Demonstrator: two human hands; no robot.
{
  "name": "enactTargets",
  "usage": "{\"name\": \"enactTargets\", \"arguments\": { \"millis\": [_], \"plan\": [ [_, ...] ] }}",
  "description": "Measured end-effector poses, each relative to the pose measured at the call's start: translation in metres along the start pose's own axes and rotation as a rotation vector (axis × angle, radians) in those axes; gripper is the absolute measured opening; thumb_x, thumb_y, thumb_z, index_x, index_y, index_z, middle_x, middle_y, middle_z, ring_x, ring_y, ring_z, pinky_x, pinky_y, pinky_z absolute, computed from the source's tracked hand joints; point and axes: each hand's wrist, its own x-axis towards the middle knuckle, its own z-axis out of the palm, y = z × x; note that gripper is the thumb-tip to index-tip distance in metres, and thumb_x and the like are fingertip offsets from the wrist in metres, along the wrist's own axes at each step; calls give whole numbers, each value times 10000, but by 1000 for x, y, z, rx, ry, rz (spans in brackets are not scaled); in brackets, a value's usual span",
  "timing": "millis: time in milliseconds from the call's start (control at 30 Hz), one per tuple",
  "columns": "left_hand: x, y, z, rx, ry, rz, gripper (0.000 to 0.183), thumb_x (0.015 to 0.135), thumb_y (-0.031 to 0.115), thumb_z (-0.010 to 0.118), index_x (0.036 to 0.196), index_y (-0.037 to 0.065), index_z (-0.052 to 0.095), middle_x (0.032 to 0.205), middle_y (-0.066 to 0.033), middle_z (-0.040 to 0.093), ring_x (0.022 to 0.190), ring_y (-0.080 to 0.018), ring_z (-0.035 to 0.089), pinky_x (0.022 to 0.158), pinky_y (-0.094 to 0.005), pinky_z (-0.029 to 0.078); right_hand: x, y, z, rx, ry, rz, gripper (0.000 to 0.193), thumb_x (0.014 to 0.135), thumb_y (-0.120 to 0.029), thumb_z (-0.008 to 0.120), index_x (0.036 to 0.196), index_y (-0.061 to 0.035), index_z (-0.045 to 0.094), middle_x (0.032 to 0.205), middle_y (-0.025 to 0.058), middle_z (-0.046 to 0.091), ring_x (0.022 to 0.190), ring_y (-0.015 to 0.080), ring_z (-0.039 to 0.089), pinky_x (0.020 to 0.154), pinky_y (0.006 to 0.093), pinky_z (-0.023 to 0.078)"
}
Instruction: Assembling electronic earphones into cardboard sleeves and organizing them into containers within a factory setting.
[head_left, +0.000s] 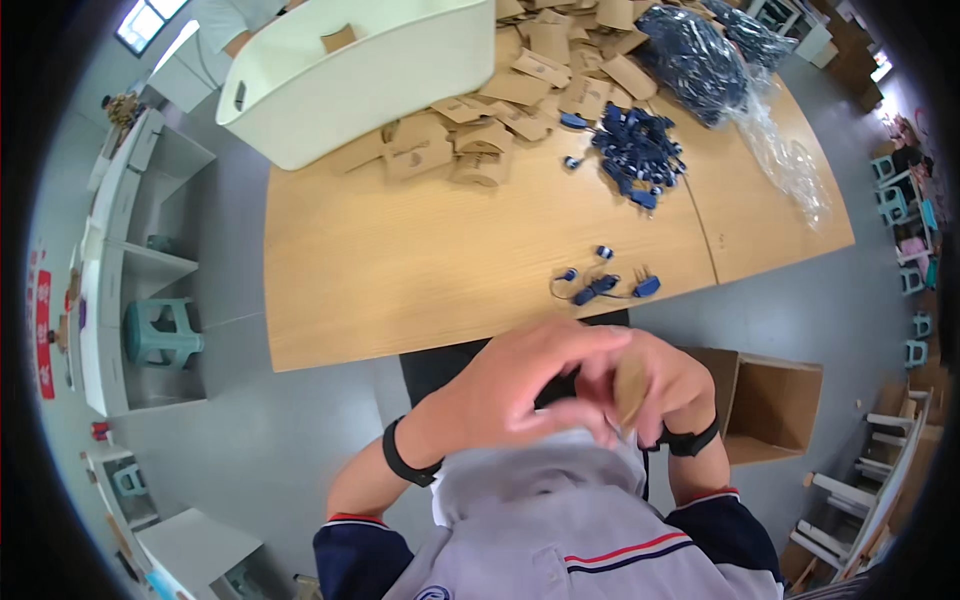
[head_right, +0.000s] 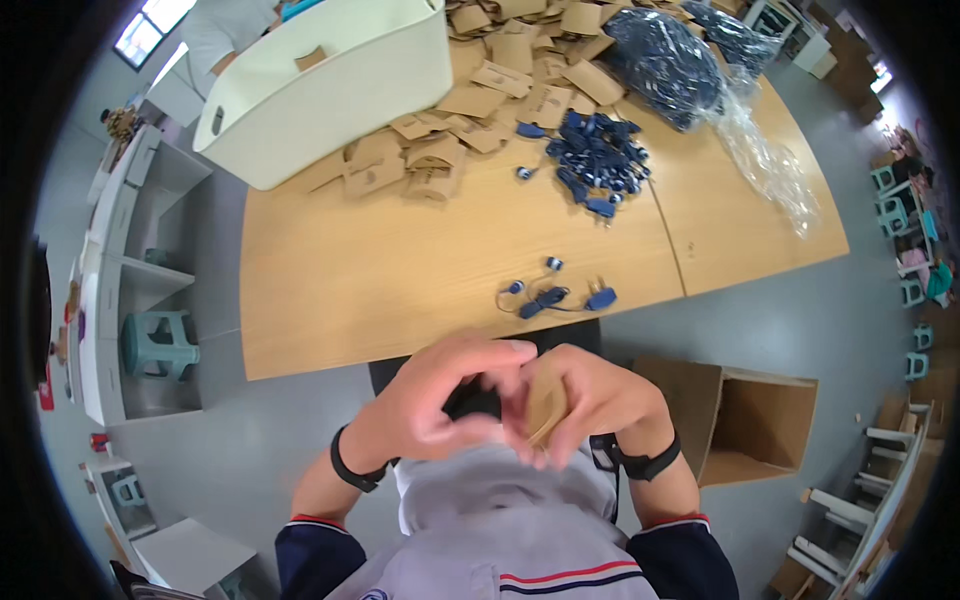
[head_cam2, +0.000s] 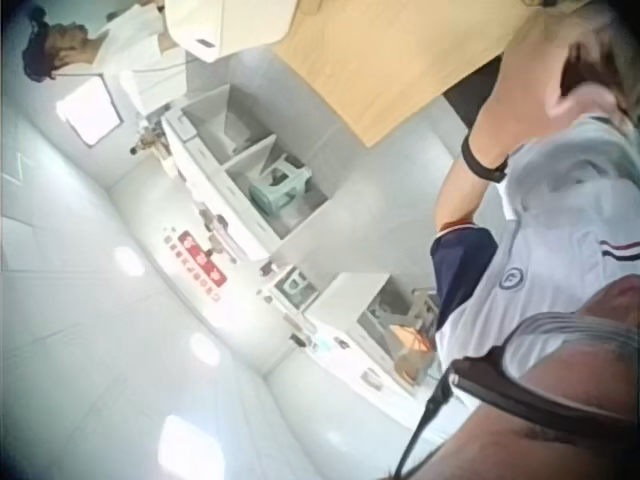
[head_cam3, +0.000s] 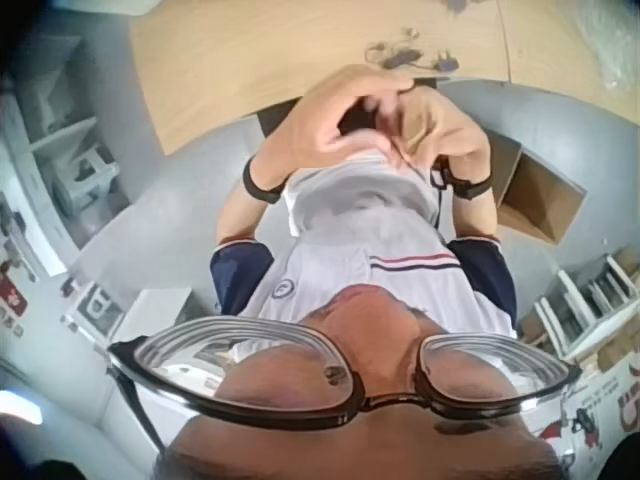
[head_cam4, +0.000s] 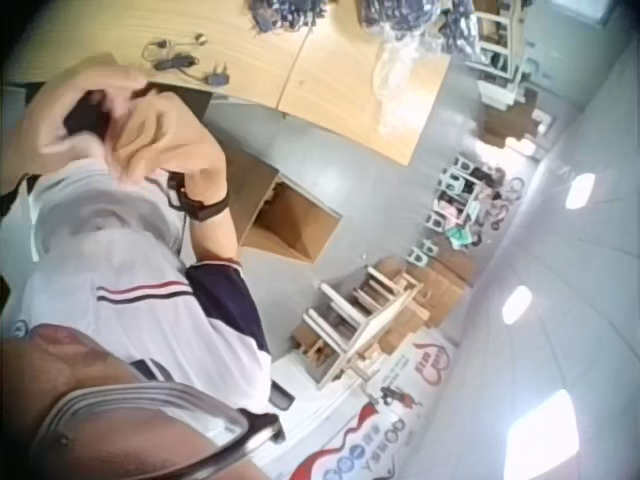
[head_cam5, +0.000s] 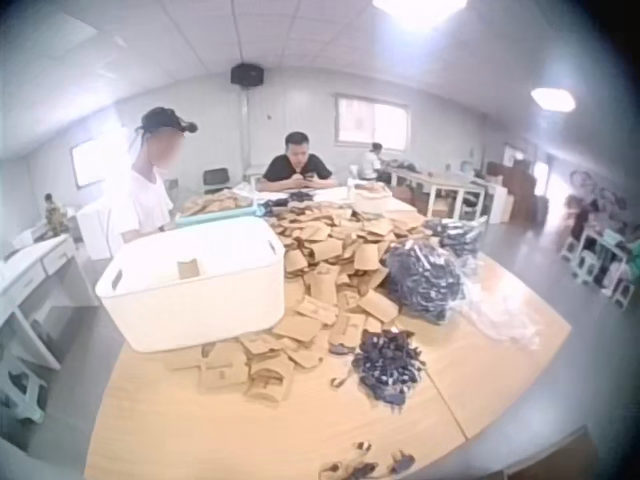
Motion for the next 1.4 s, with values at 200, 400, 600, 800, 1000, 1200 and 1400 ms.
{"name": "enactTargets", "arguments": {
  "millis": [200, 400, 600, 800, 1000, 1200, 1400],
  "plan": [
    [4, 0, 3, 435, 46, 379, 786, 697, 132, 830, 1362, 93, 411, 1225, -102, 606, 1092, -317, 626, 840, -379, 516, 12, 20, 18, 67, 97, -168, 720, 707, -599, 747, 1003, 33, 569, 933, 141, 595, 906, 241, 571, 778, 307, 448],
    [32, 55, -104, 691, 358, 267, 721, 602, 163, 867, 1193, 1, 487, 1151, -135, 600, 1074, -260, 598, 964, -385, 448, -9, -5, 0, -934, 745, -253, 487, 742, -237, 789, 1147, -38, 605, 1158, 101, 599, 1057, 213, 551, 908, 339, 439],
    [100, 30, -261, 1342, 525, -56, 767, 816, 278, 730, 1388, -16, 313, 1363, -175, 443, 1323, -250, 397, 1083, -368, 332, -18, -14, -36, -1487, 925, -213, 250, 739, -15, 712, 984, -16, 665, 1055, 113, 596, 967, 305, 549, 830, 368, 465],
    [95, 12, -120, 1036, 305, -22, 515, 829, 152, 668, 1285, 33, 462, 1292, -144, 491, 1247, -269, 445, 1061, -365, 330, -20, -3, -44, -1581, 906, -245, 172, 729, -38, 726, 880, -43, 643, 1046, 83, 595, 963, 294, 541, 828, 387, 449],
    [38, -41, 15, 850, -19, -70, 299, 788, 94, 687, 1073, 60, 602, 1231, -108, 535, 1192, -317, 451, 1021, -445, 332, -21, 2, -40, -1722, 832, -271, 199, 726, -71, 744, 880, -47, 619, 1041, 74, 583, 969, 288, 530, 818, 399, 441],
    [25, -55, 28, 855, 59, -179, 279, 785, 88, 703, 1041, 55, 598, 1235, -94, 539, 1190, -315, 451, 1003, -444, 327, -30, 4, -33, -1519, 951, -191, 224, 728, 2, 743, 881, -54, 589, 990, 98, 579, 872, 257, 571, 738, 343, 463],
    [29, -35, 23, 468, 291, -279, 258, 837, 45, 672, 1082, 31, 593, 1037, -119, 625, 1007, -277, 591, 898, -371, 437, -1, -16, 2, -681, 1180, -804, 211, 772, 125, 672, 937, 22, 590, 872, 64, 570, 762, 108, 551, 659, 217, 449]
  ]
}}
